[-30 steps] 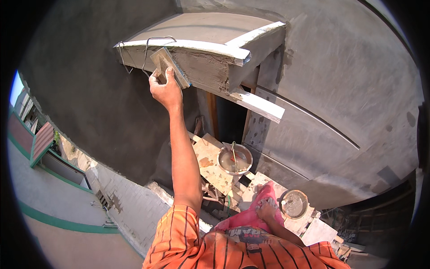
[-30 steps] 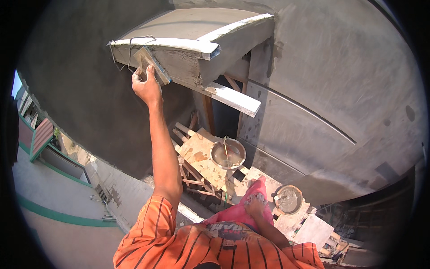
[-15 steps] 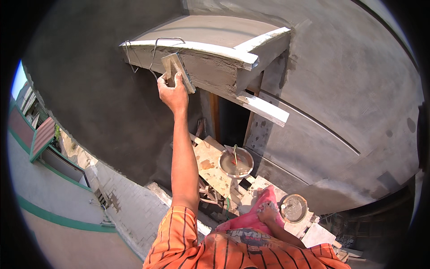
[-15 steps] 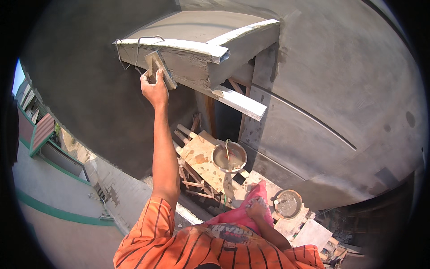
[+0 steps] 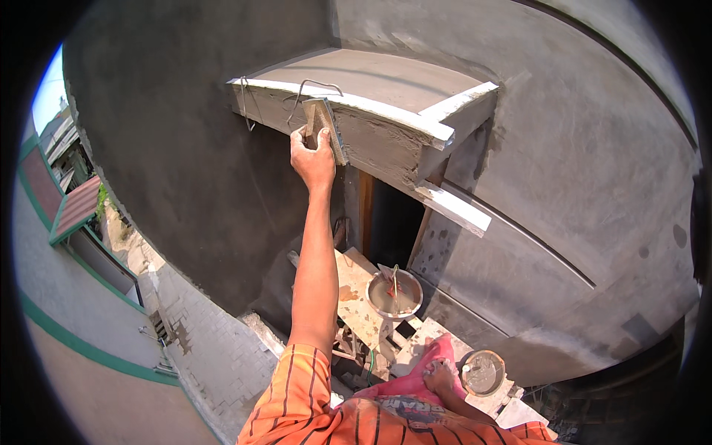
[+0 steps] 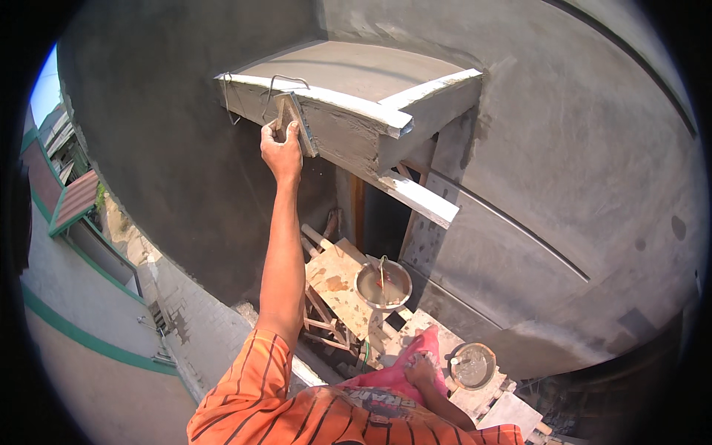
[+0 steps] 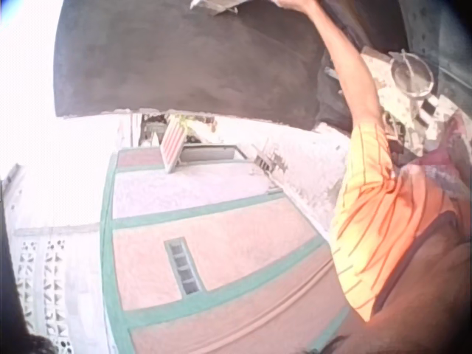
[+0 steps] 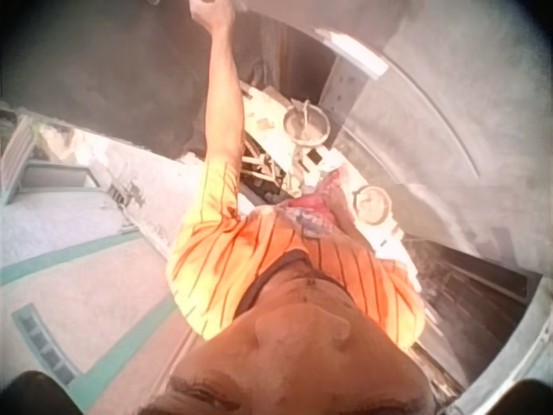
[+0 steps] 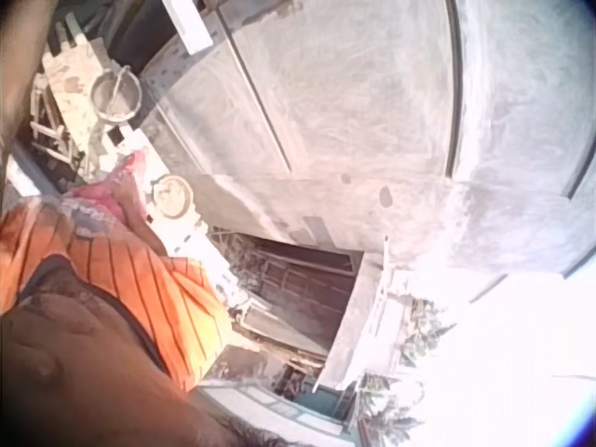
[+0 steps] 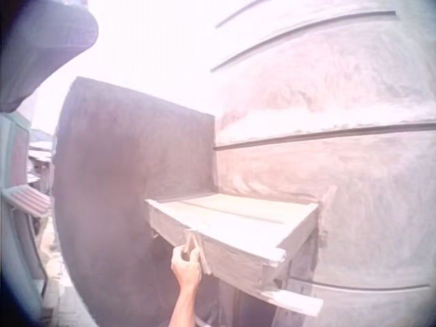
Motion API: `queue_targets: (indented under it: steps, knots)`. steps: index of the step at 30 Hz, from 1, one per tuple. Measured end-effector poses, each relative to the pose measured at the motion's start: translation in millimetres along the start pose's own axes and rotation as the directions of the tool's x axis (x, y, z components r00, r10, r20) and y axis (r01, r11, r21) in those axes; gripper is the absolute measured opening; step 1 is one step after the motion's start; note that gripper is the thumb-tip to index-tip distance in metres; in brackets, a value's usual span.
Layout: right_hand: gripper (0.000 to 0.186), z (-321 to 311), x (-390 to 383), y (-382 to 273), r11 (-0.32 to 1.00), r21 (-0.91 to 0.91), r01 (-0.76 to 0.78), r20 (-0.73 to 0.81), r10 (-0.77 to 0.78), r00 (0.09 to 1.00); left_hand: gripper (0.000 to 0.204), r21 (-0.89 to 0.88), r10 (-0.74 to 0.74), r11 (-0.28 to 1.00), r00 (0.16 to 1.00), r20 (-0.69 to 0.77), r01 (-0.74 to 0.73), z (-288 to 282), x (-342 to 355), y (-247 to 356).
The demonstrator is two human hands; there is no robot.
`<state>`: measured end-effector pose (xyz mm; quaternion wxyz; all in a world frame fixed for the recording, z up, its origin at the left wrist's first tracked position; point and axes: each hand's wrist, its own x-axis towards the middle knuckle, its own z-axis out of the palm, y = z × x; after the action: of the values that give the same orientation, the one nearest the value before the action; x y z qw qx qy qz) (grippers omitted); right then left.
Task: The person applies and smooths cement onto a curved wall section using a trowel and a wooden float. They repeatedly scoop the mixture from a bucket, spread it over the surface, and level it to create a smooth finish.
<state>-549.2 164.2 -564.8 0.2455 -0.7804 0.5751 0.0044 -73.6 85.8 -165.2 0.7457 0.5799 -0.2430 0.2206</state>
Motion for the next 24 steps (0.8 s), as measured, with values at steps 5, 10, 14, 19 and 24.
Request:
queue_targets:
  steps: [5,10,14,19,24]
  knots:
    - [0.028,-3,2,-4,0.999,0.028,0.019,0.078,-0.021,0.997,0.03,-0.096,-0.087,0.991,0.996,0.019,0.089,-7,-5,-3]
    - [0.031,-6,-2,-3,0.993,-0.09,0.077,0.025,-0.075,0.997,0.035,-0.209,-0.051,0.975,0.993,0.109,0.073,-12,-33,-5]
    - [0.033,4,0,16,0.996,0.064,0.059,0.098,-0.065,0.993,0.036,-0.329,-0.063,0.938,0.986,0.157,0.112,-13,-4,1]
    - [0.036,9,-8,22,0.995,-0.021,0.094,-0.015,-0.095,0.995,0.035,-0.297,0.102,0.955,0.956,0.274,-0.016,-7,-40,34]
    - [0.037,4,-7,10,0.991,-0.113,0.069,0.103,-0.058,0.993,0.036,-0.315,0.202,0.946,0.897,0.394,-0.075,-22,-123,115]
